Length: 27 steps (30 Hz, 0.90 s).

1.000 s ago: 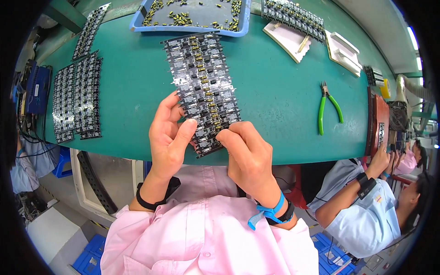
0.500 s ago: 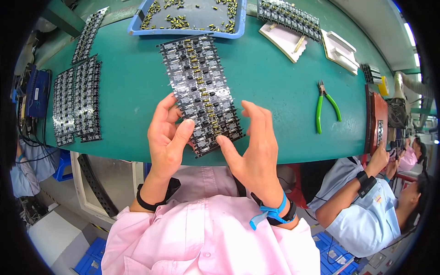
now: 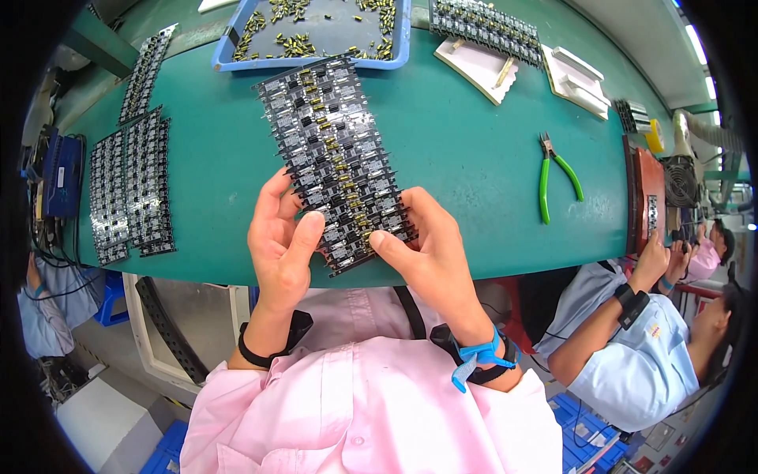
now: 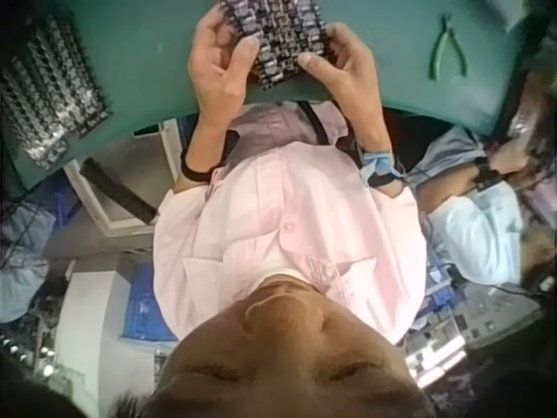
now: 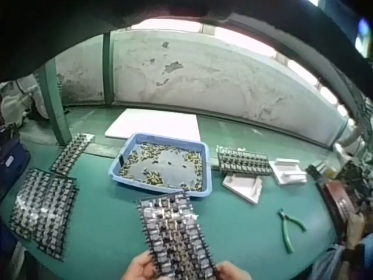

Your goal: The person picks up components from a tray and inserts them into a circuit board by hand. After repeating this for several components, they place the board onto a stack and pick up a new one to repeat the process.

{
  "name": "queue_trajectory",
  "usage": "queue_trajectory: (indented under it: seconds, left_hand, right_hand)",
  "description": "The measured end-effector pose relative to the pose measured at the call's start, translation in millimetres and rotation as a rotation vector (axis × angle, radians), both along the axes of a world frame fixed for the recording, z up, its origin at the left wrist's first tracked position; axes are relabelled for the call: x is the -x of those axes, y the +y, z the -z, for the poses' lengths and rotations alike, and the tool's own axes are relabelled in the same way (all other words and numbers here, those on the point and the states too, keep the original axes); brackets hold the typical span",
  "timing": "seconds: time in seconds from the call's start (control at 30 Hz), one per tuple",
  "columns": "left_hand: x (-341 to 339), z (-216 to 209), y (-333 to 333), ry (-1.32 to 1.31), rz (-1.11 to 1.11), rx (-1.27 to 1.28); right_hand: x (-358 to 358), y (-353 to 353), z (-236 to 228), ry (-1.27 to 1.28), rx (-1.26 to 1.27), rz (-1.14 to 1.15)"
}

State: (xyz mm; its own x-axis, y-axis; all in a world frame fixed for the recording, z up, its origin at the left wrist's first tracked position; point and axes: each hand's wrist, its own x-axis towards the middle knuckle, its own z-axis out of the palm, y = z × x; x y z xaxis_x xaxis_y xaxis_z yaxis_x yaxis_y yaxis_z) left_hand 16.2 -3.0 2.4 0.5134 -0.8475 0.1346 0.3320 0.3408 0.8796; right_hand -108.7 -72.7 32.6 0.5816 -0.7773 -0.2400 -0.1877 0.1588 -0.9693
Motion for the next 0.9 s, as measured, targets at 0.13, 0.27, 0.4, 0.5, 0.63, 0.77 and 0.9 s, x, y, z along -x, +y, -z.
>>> queue_trajectory:
  seconds: [0.13,0.27,0.4,0.5,0.63,0.77,0.9]
  left_hand:
    - [-0.9,0.8,0.5,0.006,0.018,-0.013]
    - [-1.7,0.5,0.5,0.045,0.023,-0.024]
    - [-0.9,0.2,0.0,0.061,0.02,-0.021]
    - [-0.8,1.0,0.8,0.068,0.012,-0.02]
    - [0.2,-1.7,2.1,0.062,0.02,-0.057]
    - [1.9,0.1,0.6,-0.022,-0.011,-0.036]
    - [5.1,-0.5,-0.3,-0.026,-0.032,-0.035]
  right_hand:
    - [-3.1,0.4,-9.4,-0.009,-0.094,0.017]
    - [-4.3,-1.3,-5.1,-0.015,-0.122,0.01]
    - [-3.0,-0.7,-11.3,-0.03,-0.143,0.0]
    - [0.6,-2.0,-15.0,-0.031,-0.177,-0.014]
    - [3.0,-2.3,-12.4,-0.052,-0.194,-0.003]
    - [-0.7,2.1,-4.9,-0.008,-0.059,0.026]
    - [-0.1,3.5,4.6,0.025,0.087,0.054]
